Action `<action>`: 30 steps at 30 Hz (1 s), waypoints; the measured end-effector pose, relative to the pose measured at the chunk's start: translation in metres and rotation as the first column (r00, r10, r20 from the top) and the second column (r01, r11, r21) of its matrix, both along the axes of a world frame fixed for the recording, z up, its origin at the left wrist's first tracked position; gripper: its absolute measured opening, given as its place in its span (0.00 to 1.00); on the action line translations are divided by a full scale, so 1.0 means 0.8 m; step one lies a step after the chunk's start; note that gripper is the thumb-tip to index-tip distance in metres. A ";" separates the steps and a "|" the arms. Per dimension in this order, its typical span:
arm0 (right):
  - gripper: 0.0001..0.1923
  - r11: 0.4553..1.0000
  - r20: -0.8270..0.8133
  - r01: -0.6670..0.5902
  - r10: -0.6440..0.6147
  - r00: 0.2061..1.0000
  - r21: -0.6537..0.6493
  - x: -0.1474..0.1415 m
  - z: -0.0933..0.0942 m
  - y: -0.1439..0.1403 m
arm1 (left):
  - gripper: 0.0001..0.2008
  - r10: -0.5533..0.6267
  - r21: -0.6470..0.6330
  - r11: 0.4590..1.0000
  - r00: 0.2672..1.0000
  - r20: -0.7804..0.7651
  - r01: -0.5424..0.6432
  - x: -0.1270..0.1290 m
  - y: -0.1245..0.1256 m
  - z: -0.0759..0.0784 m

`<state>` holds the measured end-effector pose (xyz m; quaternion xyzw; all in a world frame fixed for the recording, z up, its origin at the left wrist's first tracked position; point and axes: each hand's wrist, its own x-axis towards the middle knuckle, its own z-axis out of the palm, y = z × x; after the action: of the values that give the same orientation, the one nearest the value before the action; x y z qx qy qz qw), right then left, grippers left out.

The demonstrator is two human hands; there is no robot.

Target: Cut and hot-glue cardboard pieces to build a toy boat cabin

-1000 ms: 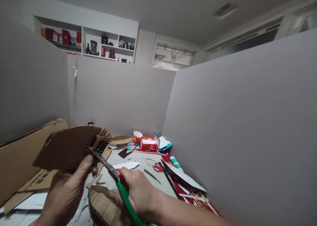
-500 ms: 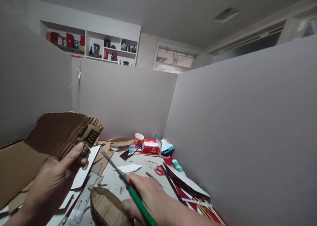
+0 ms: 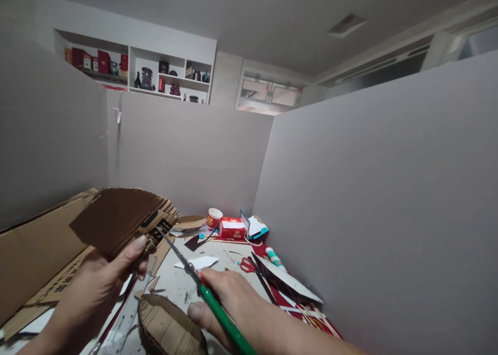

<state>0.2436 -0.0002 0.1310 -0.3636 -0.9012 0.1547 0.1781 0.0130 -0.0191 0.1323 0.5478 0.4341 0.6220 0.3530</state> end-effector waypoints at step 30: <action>0.14 0.978 -0.197 -0.129 0.096 0.976 -0.164 0.005 -0.022 0.011 | 0.16 -0.073 -0.015 0.997 0.992 0.103 0.075 0.011 -0.001 -0.007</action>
<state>0.2475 0.0086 0.1135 -0.3098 -0.8824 0.2771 0.2205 0.0220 -0.0196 0.1263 0.5276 0.4005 0.6318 0.4026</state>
